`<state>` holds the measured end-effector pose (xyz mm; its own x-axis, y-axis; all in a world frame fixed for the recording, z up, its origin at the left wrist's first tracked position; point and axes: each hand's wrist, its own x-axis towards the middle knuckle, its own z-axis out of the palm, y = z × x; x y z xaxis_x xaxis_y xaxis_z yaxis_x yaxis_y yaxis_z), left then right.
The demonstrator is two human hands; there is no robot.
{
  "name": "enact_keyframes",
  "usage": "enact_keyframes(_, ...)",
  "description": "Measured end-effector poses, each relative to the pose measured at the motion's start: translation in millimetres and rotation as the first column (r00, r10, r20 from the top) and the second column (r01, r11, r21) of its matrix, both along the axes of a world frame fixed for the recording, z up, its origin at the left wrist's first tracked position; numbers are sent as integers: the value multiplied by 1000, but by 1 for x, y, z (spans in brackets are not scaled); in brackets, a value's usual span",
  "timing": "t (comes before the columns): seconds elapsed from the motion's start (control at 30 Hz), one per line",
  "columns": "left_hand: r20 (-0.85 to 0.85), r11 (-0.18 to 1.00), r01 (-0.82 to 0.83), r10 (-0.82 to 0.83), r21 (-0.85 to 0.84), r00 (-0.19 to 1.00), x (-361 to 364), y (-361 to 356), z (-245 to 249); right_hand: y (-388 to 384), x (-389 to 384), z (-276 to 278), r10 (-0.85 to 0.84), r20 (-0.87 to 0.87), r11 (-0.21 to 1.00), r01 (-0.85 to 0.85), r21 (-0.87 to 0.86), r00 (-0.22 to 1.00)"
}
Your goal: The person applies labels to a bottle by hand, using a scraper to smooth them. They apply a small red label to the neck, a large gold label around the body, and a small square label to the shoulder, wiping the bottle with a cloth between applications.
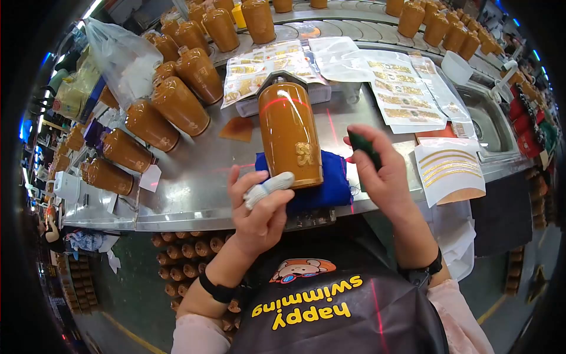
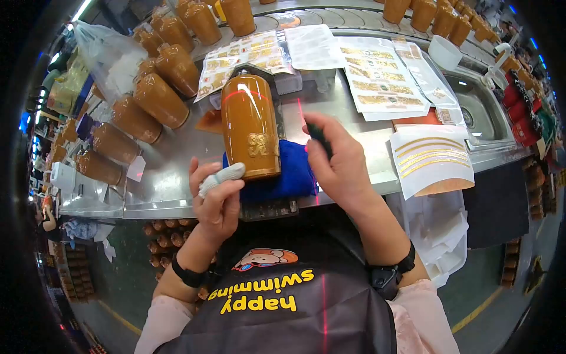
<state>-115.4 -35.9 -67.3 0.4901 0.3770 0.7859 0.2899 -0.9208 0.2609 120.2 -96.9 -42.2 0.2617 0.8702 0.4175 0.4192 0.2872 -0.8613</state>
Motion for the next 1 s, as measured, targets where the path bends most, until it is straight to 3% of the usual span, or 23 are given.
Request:
enact_keyframes(0.07, -17, 999, -37, 37, -18, 999, -9, -7, -9, 0, -13, 12, -38, -200, 999, 45, 30, 979)
enact_keyframes(0.17, -9, 997, -78, 78, -18, 997, -10, -12, -12, 11, -42, 11, 94, -34, 989, -89, 122, 995)
enact_keyframes(0.2, -13, 996, -89, 88, -21, 996, -13, -13, -14, 7, -44, 19, 94, 38, 995, -93, -21, 995)
enact_keyframes(0.3, 8, 993, -111, 112, -38, 994, -18, -9, -17, -1, -28, 7, -11, -98, 981, -8, -195, 995)
enact_keyframes(0.33, 18, 991, -116, 118, -65, 993, -17, -10, -15, 3, -29, 2, -32, -140, 998, 24, -52, 990)
enact_keyframes(0.43, -62, 987, -136, 131, -88, 989, 8, -8, 6, 6, -44, 9, 45, -221, 999, -43, 14, 974)
enact_keyframes(0.5, -152, 972, -206, 188, -115, 970, 27, -5, 21, 9, -44, 1, 48, -184, 999, -52, -17, 982)
enact_keyframes(0.53, -183, 980, -179, 161, -88, 970, 24, 3, 9, 8, -42, 0, 53, -192, 998, -61, -32, 980)
enact_keyframes(0.63, -136, 972, -119, 92, -204, 986, 15, 7, -9, 2, -38, 1, 59, -213, 988, -87, -126, 975)
enact_keyframes(0.73, -4, 896, -8, 7, -445, 1000, 5, 7, -17, 2, -38, 3, 91, -238, 984, -124, -128, 967)
enact_keyframes(0.83, -72, 962, -199, 189, -184, 979, 21, -2, 12, 5, -39, -2, 73, -218, 993, -91, -75, 973)
enact_keyframes(0.87, -172, 975, -181, 158, -127, 972, 23, 0, 17, 5, -39, -4, 53, -205, 996, -65, -56, 977)
enact_keyframes(0.97, -171, 983, -130, 107, -127, 979, 23, 7, 3, 2, -37, -2, 45, -214, 993, -66, -93, 976)
enact_keyframes(1.0, -75, 977, -116, 104, -181, 992, 20, 6, -4, 2, -38, -4, 70, -221, 994, -86, -64, 973)
